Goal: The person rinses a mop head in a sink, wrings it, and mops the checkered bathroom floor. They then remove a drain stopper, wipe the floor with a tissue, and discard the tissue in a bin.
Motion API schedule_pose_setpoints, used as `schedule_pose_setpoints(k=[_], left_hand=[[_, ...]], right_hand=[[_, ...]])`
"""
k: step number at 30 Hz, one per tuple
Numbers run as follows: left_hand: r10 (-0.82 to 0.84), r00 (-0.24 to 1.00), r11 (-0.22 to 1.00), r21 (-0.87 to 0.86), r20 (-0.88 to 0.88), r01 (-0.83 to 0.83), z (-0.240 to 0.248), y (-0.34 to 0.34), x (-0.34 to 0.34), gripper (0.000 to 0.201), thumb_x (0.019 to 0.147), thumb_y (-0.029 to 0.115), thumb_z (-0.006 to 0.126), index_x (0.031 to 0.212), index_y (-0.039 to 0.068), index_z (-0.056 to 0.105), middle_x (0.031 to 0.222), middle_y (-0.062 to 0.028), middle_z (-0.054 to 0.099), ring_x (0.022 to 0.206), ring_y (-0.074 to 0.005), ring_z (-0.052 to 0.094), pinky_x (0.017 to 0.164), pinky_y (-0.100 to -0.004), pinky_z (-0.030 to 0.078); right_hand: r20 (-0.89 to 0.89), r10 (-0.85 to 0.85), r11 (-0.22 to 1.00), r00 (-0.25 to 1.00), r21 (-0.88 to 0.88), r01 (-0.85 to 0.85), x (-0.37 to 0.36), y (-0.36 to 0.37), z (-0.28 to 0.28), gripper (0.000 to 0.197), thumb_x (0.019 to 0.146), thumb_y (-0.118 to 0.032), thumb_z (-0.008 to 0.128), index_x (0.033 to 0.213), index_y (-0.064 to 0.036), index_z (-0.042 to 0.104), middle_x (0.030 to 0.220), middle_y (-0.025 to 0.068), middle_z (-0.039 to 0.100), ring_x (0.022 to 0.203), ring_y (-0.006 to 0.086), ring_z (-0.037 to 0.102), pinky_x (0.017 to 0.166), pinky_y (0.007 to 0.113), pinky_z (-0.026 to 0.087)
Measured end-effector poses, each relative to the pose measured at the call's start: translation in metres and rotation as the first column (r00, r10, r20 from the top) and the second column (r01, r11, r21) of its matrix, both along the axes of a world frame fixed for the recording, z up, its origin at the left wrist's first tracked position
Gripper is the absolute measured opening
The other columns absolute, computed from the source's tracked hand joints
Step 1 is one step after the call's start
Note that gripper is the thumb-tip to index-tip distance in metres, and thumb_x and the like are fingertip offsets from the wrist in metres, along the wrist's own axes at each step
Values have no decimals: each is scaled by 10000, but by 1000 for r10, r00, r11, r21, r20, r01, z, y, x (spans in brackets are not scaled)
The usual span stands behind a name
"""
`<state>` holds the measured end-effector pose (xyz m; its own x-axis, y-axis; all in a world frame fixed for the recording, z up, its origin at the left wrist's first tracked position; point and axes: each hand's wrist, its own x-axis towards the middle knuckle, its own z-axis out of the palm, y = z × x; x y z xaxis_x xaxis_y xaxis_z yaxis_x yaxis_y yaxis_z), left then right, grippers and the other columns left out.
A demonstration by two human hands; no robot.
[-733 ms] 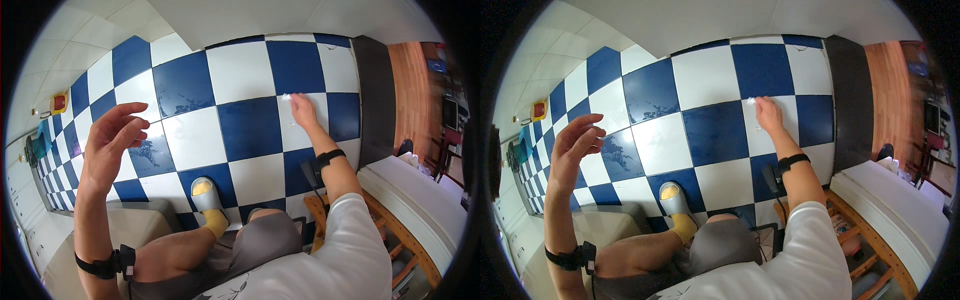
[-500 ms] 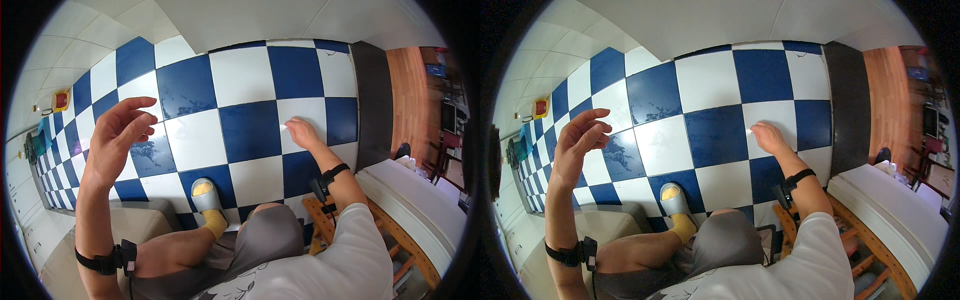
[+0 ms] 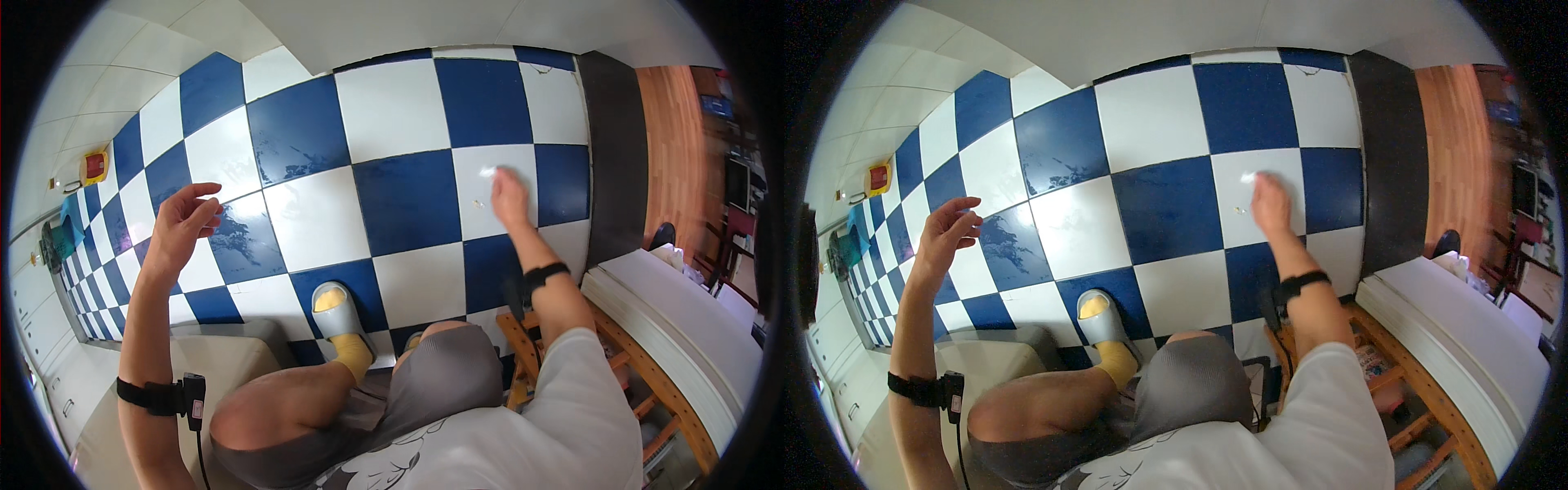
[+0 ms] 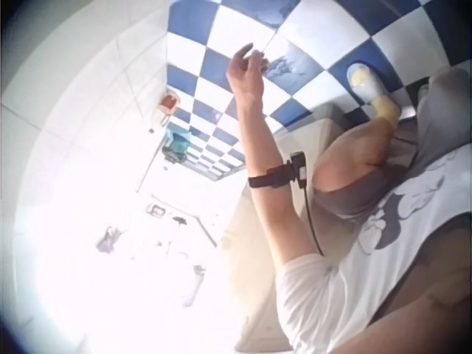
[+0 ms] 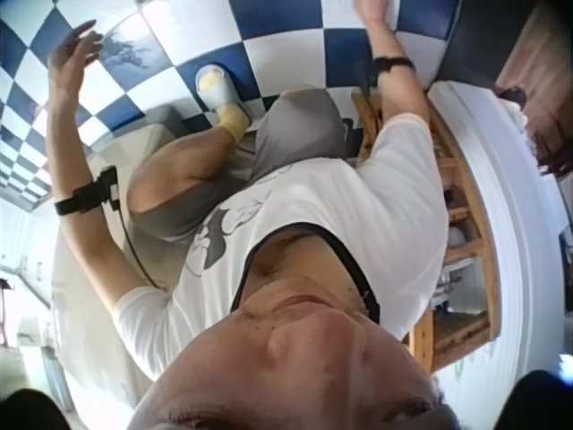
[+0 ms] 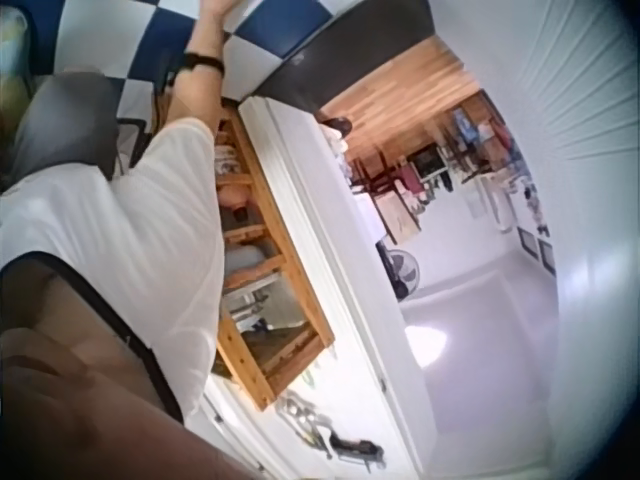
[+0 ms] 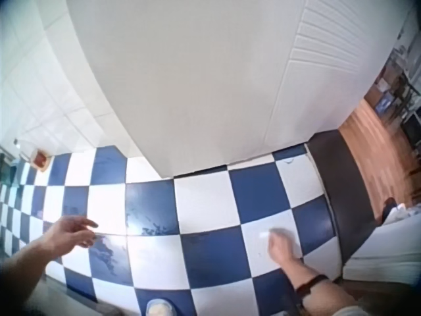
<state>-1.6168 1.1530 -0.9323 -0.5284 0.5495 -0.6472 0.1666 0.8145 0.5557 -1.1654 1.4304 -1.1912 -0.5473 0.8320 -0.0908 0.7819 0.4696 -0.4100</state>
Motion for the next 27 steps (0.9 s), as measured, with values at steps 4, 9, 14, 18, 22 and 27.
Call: schedule_pose_setpoints(k=[4,9,14,18,22,27], left_hand=[[39,999,998,-49,26,-38,-25,-17,2,324,984,240,566,1234,43,627,965,-105,691,863,-167,655,799,-299,534],[66,997,994,-88,38,-62,-42,-40,4,359,966,262,575,1233,27,623,984,-105,688,882,-175,652,799,-300,530],[90,994,986,-145,59,-81,-55,-51,13,372,965,266,564,1243,24,617,997,-116,688,899,-182,657,805,-316,533],[81,996,990,-117,35,-77,-55,-57,12,349,981,244,532,1247,35,617,987,-114,689,887,-182,659,810,-317,532],[129,989,988,-99,67,-122,-56,-59,9,335,986,230,524,1246,41,619,977,-105,689,869,-169,653,794,-303,529],[114,992,989,-103,60,-107,-59,-56,18,329,982,230,534,1243,49,621,969,-97,687,865,-159,650,782,-296,526]], right_hand=[[-40,-99,992,994,-80,96,29,-37,19,204,888,-105,602,1049,7,656,1010,216,669,953,404,639,835,429,512],[95,-472,881,876,56,469,65,-43,29,192,844,-93,582,992,7,652,969,236,669,878,435,641,783,484,521],[-76,-460,888,885,-23,459,31,-78,10,162,885,-136,583,970,-6,629,885,243,660,855,441,636,751,489,514],[-162,-425,904,891,-129,408,-11,-86,5,184,916,-137,545,972,15,633,907,247,662,863,455,625,787,491,503],[-162,-453,881,877,-231,412,-24,-82,8,215,913,-114,511,1009,27,642,909,245,661,855,443,630,782,500,499],[-221,-367,886,904,-378,268,-25,-77,18,223,897,-86,507,1030,16,653,926,216,643,877,382,642,792,459,515]])
